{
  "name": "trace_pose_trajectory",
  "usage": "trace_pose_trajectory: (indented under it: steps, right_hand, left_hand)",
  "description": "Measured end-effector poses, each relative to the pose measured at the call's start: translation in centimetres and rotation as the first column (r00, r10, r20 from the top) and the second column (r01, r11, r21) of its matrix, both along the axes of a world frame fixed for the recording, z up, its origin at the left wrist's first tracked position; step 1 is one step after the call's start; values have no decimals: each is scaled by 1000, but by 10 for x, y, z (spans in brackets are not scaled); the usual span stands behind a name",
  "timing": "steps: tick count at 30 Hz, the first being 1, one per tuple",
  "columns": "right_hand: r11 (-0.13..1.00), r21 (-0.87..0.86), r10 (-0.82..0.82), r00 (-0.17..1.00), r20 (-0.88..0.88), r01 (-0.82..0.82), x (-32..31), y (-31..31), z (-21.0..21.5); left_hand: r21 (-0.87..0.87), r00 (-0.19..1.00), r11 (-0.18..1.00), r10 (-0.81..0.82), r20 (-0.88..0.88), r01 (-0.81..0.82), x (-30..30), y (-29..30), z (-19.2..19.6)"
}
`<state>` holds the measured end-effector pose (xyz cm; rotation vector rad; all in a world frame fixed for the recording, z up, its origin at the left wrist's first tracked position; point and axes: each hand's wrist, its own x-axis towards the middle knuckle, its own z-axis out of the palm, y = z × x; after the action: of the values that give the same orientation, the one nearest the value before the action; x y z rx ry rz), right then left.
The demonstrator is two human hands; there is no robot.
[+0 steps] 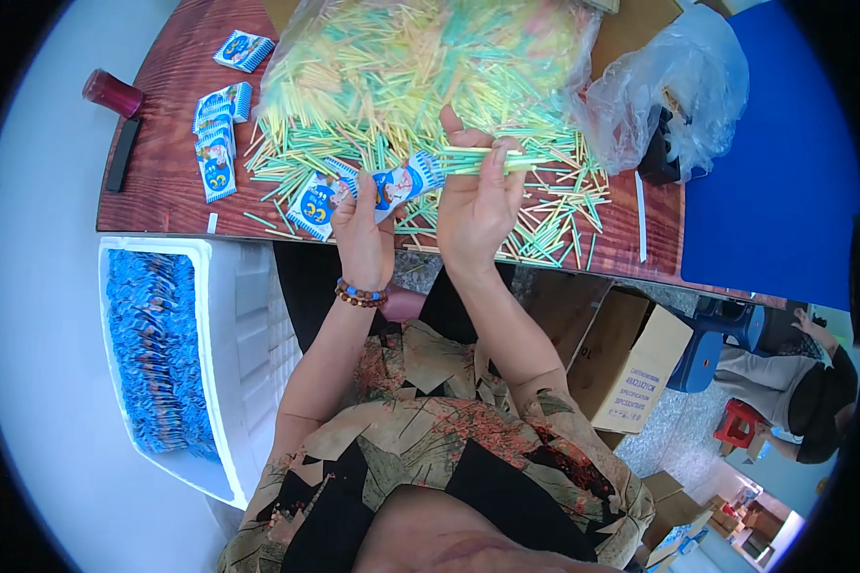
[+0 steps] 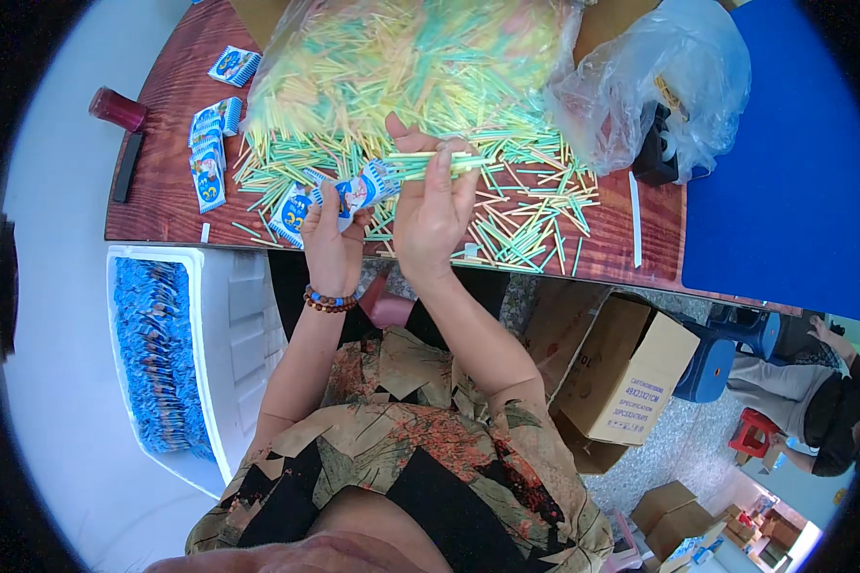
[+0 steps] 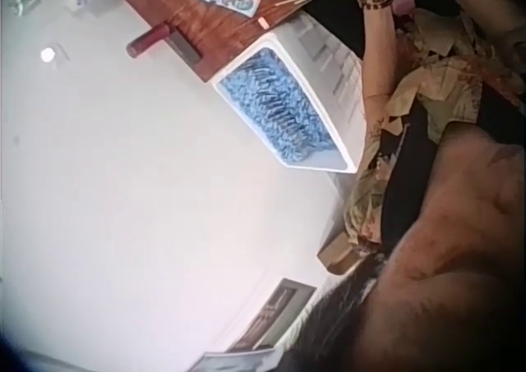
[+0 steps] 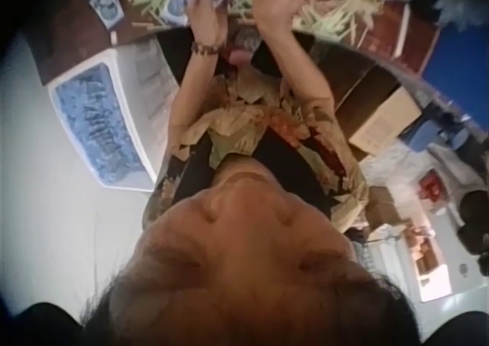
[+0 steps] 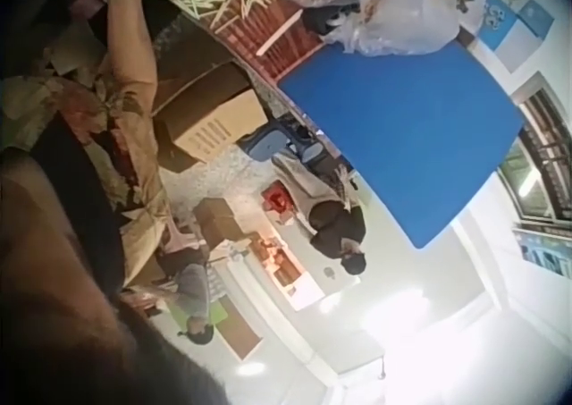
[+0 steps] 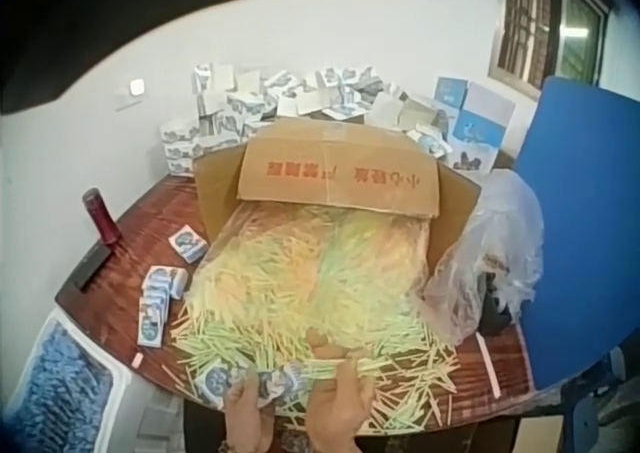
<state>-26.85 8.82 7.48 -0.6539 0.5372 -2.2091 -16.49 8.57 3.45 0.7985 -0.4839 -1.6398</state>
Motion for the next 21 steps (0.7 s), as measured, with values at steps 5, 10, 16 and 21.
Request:
trace_pose_trajectory:
  steps: [5,10,16,21]
  right_hand:
    - [990,82,-101,987,-127,112,15,2,-5]
    - [990,89,-88,978,-191,107,17,2,-6]
    - [977,201,-1,943,-332,71,20,2,-1]
    - [957,287,145,903,-404,-25,16,-4,-8]
  left_hand:
    - [-15,995,996,85,-61,-86,1,-1,-7]
    - [-56,996,996,66,-61,-70,-2,0,-1]
    - [-80,994,992,87,-68,-92,-3,-2,-6]
    - [-73,982,992,91,-164,-104,-8,-14,-14]
